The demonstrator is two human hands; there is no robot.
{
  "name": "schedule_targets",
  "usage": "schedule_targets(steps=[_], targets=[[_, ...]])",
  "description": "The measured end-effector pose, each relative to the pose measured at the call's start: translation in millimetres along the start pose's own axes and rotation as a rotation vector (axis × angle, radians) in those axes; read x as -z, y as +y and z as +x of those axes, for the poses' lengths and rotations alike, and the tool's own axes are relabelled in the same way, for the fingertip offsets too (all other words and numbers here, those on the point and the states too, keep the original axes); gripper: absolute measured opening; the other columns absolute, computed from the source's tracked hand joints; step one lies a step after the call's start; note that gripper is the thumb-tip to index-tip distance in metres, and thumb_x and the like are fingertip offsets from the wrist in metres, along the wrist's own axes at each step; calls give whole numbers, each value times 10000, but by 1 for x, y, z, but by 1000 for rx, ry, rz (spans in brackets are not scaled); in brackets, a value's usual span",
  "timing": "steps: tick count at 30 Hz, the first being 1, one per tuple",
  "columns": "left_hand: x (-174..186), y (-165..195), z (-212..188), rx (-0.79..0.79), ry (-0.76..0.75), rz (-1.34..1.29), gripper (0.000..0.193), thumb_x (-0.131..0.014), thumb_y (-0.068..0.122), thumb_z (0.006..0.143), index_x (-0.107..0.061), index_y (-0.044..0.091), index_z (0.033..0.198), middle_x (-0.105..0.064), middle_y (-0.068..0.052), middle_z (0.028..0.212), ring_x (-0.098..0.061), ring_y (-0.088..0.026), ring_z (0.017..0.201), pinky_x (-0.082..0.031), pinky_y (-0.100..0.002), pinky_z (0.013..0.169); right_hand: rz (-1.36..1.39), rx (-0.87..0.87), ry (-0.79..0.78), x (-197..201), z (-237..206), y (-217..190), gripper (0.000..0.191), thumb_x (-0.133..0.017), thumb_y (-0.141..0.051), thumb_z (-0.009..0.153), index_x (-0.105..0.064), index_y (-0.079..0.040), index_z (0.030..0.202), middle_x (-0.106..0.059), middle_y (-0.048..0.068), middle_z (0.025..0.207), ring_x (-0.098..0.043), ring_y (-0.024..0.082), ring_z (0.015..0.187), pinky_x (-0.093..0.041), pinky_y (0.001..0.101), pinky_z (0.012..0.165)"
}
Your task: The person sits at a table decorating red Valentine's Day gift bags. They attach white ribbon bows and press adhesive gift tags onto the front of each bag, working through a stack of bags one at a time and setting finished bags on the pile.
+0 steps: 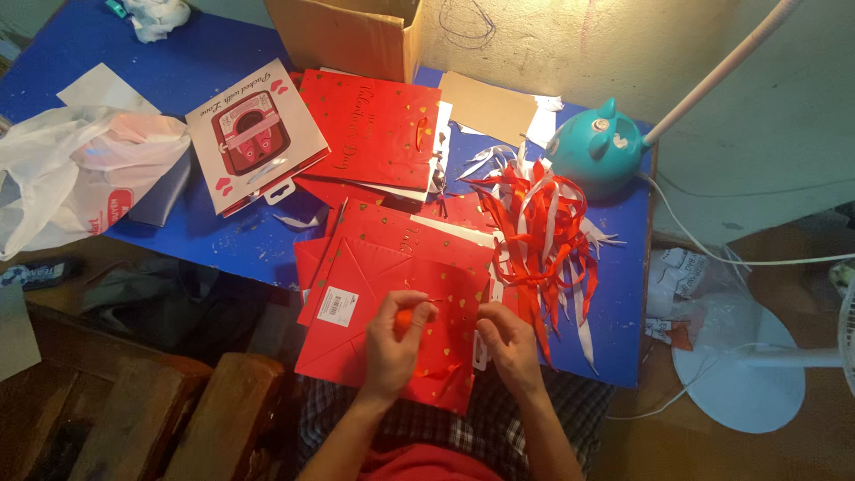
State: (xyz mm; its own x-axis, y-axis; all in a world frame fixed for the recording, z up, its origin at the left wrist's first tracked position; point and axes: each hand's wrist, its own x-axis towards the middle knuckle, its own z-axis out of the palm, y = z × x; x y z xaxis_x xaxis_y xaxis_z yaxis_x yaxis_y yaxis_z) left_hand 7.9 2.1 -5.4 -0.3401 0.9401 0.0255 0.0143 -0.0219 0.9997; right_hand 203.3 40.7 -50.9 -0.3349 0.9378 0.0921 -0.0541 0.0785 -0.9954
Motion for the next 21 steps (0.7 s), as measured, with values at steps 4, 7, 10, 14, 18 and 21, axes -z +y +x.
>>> schedule_targets(steps=[4,7,10,14,18,21], targets=[[19,18,5,-131,134,136,148,-687,110,975,-671,67,1115,-706,-116,1067,-675,-221,1016,-540,-330,908,-11,-169,51,4,1,2,258,-637,-201,998,-680,27,1110,-693,20,923,-640,84,845,-518,269,734],[29,31,9,-482,270,526,260,-704,93,937,-656,82,1192,-581,-195,1287,-537,-342,1255,-433,-400,1076,30,-229,91,5,4,3,244,-620,-183,1007,-695,26,1108,-695,22,877,-632,90,765,-514,275,651],[28,37,9,-650,220,716,328,-747,138,875,-670,115,1194,-565,-183,1280,-500,-388,1287,-385,-463,1114,106,-269,140,3,6,3,249,-605,-162,996,-701,24,1131,-719,21,878,-632,87,717,-504,273,596],[18,34,1,-586,-223,584,295,-810,260,886,-710,148,1140,-653,-40,1122,-617,-275,1148,-461,-450,1046,124,-245,191,1,3,2,264,-597,-154,1012,-702,30,1169,-741,37,937,-635,76,758,-501,250,646],[11,32,-3,-454,-559,590,354,-878,371,766,-720,104,937,-624,-58,960,-597,-270,982,-453,-448,904,101,-194,268,-4,0,3,247,-628,-117,1000,-693,35,1183,-755,60,999,-678,87,875,-542,248,762],[10,30,-3,-516,-535,593,442,-900,392,653,-665,51,811,-604,-84,917,-573,-296,959,-413,-476,901,130,-205,280,-6,0,2,239,-634,-95,980,-687,23,1181,-758,60,1029,-691,102,922,-552,257,803]])
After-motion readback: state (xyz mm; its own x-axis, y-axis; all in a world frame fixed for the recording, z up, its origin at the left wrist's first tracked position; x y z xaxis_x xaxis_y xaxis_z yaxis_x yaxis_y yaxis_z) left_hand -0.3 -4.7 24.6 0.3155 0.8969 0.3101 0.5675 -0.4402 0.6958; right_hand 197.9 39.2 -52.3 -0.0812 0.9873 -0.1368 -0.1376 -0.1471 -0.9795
